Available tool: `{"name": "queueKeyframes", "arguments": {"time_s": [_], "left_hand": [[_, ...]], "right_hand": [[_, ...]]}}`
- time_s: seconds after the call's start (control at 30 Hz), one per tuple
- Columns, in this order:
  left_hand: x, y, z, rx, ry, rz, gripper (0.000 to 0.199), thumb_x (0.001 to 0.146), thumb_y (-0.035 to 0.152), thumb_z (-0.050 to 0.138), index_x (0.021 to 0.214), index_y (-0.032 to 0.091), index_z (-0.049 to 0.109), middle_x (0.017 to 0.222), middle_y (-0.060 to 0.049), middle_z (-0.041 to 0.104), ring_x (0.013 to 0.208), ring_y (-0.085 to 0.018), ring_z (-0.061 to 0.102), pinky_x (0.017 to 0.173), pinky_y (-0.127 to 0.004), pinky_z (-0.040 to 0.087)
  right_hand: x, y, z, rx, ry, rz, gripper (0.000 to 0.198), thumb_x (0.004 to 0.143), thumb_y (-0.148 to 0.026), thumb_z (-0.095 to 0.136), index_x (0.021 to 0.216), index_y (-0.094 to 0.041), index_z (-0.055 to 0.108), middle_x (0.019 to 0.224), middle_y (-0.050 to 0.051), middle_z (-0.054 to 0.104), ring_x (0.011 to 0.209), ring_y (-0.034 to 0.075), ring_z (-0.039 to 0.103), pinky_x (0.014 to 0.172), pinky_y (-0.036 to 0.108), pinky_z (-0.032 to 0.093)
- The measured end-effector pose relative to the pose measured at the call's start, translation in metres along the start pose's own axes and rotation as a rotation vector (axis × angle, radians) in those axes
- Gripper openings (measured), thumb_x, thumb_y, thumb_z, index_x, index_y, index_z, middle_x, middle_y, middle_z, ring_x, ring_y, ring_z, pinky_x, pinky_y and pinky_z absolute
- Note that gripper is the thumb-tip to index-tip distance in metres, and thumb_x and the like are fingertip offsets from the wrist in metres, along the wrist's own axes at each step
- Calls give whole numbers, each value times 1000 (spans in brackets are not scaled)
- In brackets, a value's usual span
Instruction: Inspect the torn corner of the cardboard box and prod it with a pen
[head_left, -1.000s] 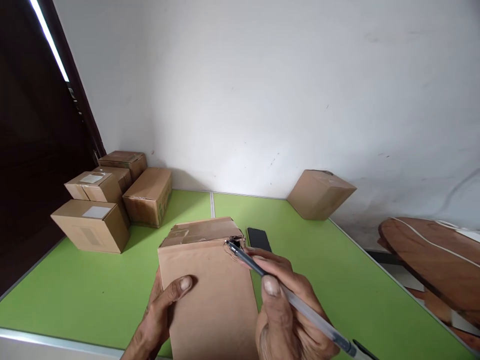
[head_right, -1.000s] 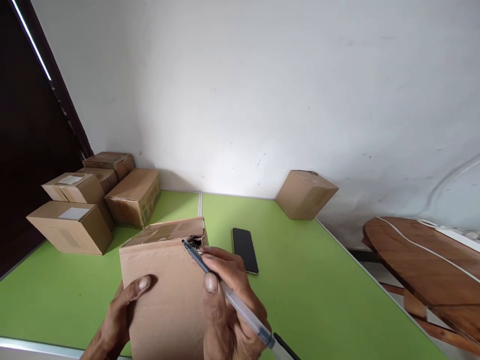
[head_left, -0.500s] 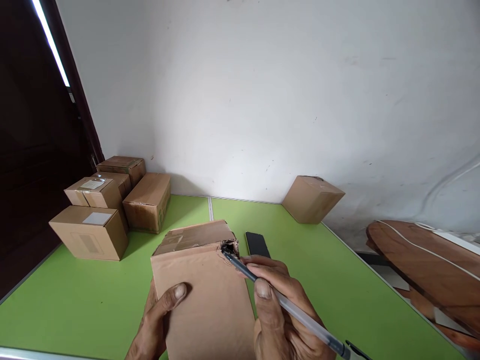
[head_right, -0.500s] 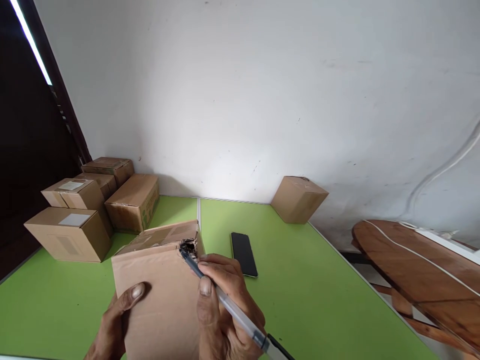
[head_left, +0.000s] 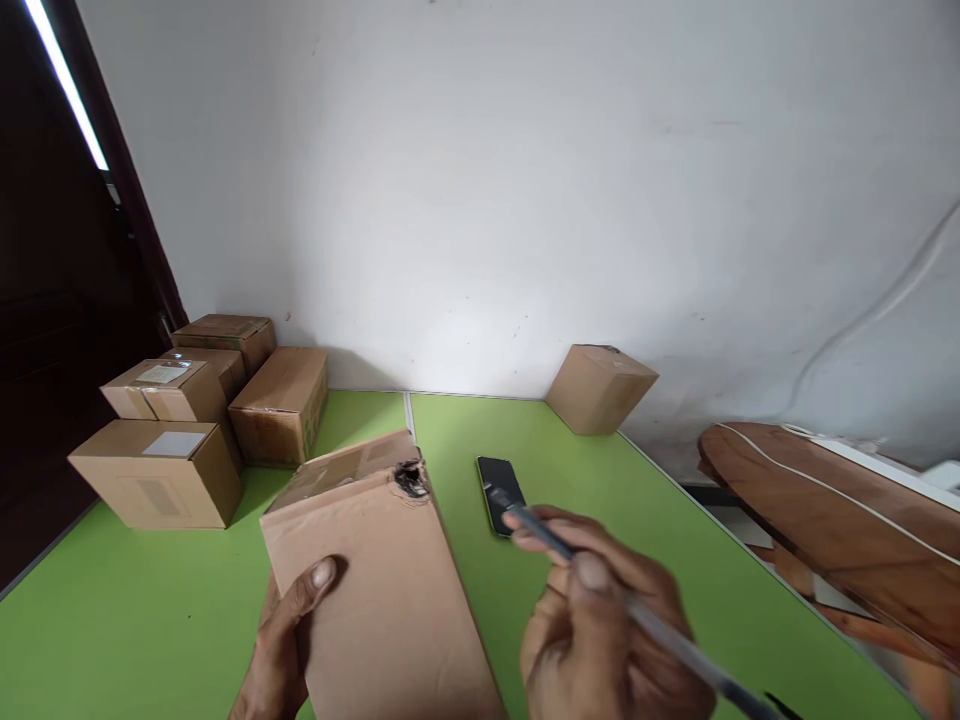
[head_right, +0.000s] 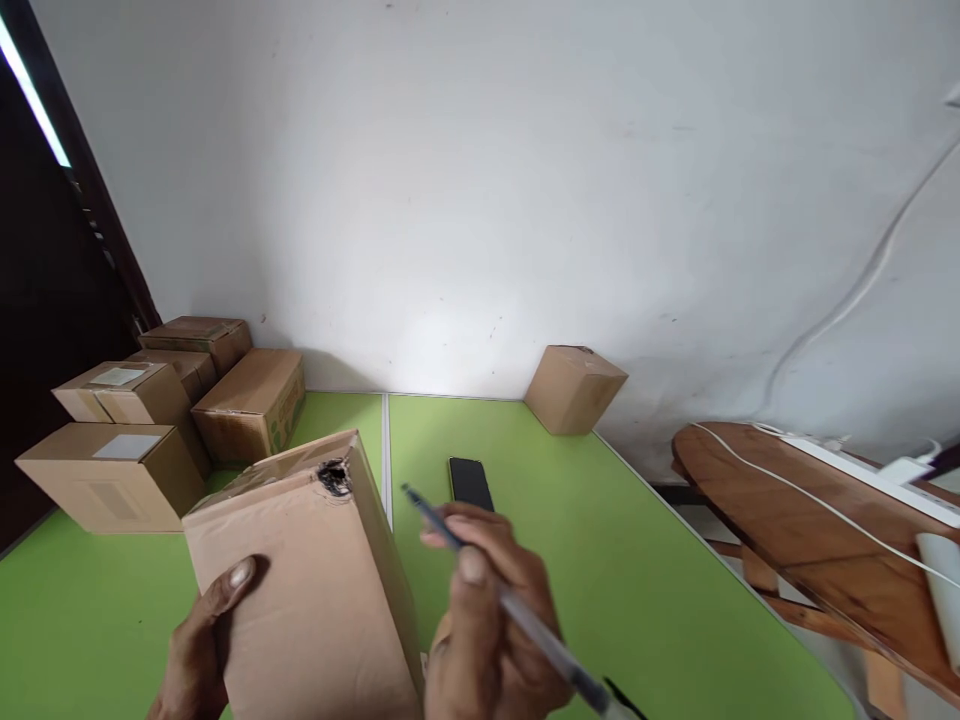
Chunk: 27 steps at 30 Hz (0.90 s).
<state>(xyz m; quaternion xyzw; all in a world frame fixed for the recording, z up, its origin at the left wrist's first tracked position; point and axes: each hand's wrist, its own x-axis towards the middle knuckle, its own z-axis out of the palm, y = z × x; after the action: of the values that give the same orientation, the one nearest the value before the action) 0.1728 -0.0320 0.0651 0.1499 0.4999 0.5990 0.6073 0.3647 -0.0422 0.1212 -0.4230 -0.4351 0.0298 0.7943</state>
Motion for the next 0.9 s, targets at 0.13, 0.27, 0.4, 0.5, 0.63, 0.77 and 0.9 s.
{"name": "queueKeyframes", "arguments": {"time_s": [0.13, 0.27, 0.4, 0.5, 0.63, 0.77, 0.9], "left_hand": [[6, 8, -5, -25, 75, 55, 73, 46, 47, 101, 110, 16, 81, 90, -7, 86, 105, -45, 80, 93, -52, 68], [6, 15, -8, -8, 80, 51, 62, 43, 33, 98, 101, 16, 83, 87, -6, 85, 105, -45, 80, 94, -51, 68], [2, 13, -6, 4, 70, 26, 65, 46, 31, 96, 108, 17, 82, 101, -8, 87, 112, -45, 78, 95, -51, 68], [2, 9, -4, 6, 63, 39, 57, 46, 31, 96, 100, 18, 82, 94, -6, 87, 114, -46, 77, 96, -51, 67], [9, 7, -7, 21, 64, 60, 45, 45, 38, 99, 80, 20, 76, 86, -6, 85, 114, -48, 76, 95, -54, 67], [22, 5, -16, 32, 42, -7, 60, 36, 51, 104, 78, 20, 74, 94, -9, 86, 111, -49, 77, 91, -55, 68], [26, 2, -19, 29, 30, -33, 65, 35, 48, 105, 85, 19, 74, 103, -10, 86, 109, -48, 78, 89, -55, 69]], "right_hand": [[44, 69, -47, -532, -90, -310, 20, 111, -24, 55, 116, -19, 74, 110, 12, 77, 100, 27, 76, 88, 43, 62], [76, 168, -115, -939, -655, -464, 32, 108, -11, 47, 111, -19, 78, 104, 12, 80, 96, 25, 75, 77, 35, 63], [76, 230, -161, -1184, -919, -412, 12, 106, -16, 65, 100, -17, 76, 96, 5, 77, 87, 19, 75, 73, 31, 63], [66, 250, -176, -1302, -1054, -346, 14, 104, -29, 75, 110, -17, 74, 109, 5, 77, 97, 20, 76, 84, 38, 66], [61, 252, -180, -1376, -1150, -238, 21, 104, -25, 75, 123, -17, 73, 121, 7, 76, 112, 25, 75, 95, 45, 66], [64, 237, -164, -1408, -1129, -78, 28, 105, -21, 72, 133, -19, 71, 127, 10, 75, 120, 27, 72, 100, 48, 63], [54, 229, -121, -1389, -1009, 150, 35, 109, -34, 66, 142, -21, 66, 141, 12, 69, 129, 28, 68, 105, 49, 61]]}}
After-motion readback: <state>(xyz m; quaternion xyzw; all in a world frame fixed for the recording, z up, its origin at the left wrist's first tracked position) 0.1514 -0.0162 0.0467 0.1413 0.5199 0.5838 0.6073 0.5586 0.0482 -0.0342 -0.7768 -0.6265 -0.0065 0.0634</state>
